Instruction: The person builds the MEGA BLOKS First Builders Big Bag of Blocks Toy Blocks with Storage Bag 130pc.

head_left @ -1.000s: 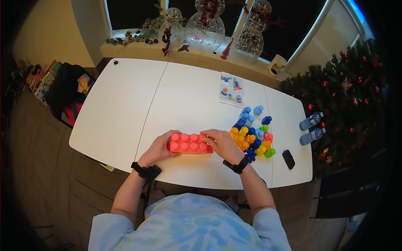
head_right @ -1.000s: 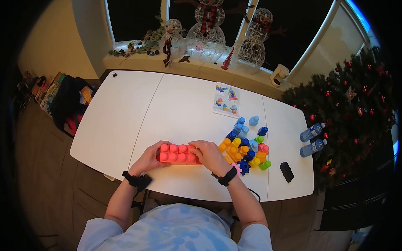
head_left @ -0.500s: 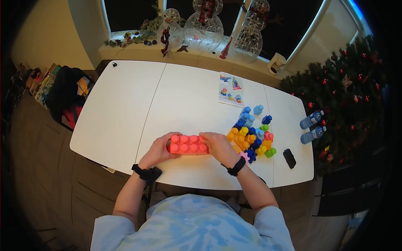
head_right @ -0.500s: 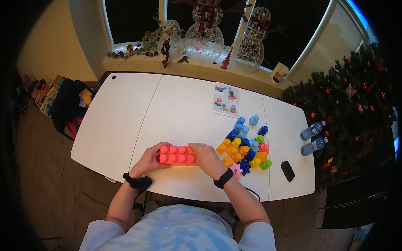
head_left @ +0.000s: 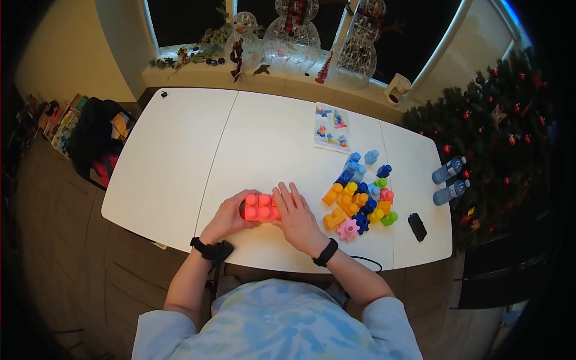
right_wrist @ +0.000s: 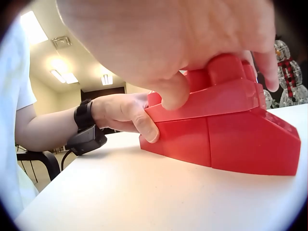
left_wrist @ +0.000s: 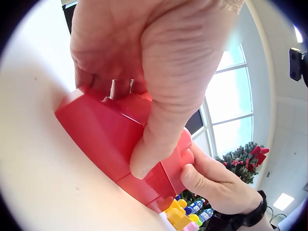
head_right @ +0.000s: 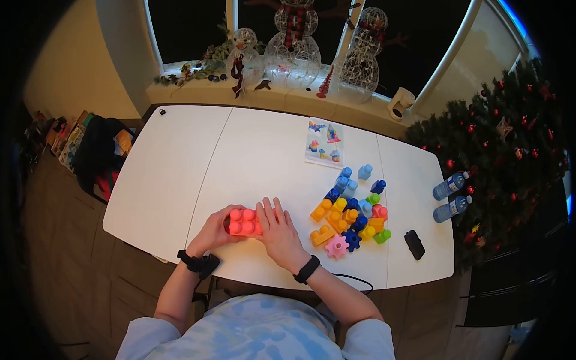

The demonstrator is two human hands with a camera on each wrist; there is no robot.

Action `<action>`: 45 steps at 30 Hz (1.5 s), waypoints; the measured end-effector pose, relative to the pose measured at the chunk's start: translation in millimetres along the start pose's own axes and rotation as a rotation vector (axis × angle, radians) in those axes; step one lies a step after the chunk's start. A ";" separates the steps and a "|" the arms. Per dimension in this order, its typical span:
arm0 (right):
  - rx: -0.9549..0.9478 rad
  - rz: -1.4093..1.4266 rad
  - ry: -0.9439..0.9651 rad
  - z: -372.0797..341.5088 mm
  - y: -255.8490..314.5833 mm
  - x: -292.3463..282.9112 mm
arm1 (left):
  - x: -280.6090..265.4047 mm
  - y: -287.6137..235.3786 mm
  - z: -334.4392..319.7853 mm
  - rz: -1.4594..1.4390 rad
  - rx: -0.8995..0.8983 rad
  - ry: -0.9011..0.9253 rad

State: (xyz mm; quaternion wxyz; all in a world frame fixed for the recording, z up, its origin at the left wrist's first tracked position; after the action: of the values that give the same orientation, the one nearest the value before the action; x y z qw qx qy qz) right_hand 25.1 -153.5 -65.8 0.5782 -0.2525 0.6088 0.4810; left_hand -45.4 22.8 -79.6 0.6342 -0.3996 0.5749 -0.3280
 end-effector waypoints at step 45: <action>0.453 0.238 -0.360 -119.5 -140.7 -143.0 | -9.3 11.0 -4.6 -0.041 -0.084 -0.024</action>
State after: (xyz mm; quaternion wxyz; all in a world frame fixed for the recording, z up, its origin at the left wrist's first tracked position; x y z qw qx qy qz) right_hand 120.7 -351.6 12.6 0.6580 0.0450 0.6134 0.4345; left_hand -51.6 35.5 -85.1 0.6167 -0.4416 0.5723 -0.3117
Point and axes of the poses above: each hand's wrist, its own z-axis towards the middle knuckle, its own x-axis out of the palm, y = z × x, the point moved 5 cm from there along z, towards the middle knuckle, and after that the axes turned 4 degrees about z, right-handed, at the moved point
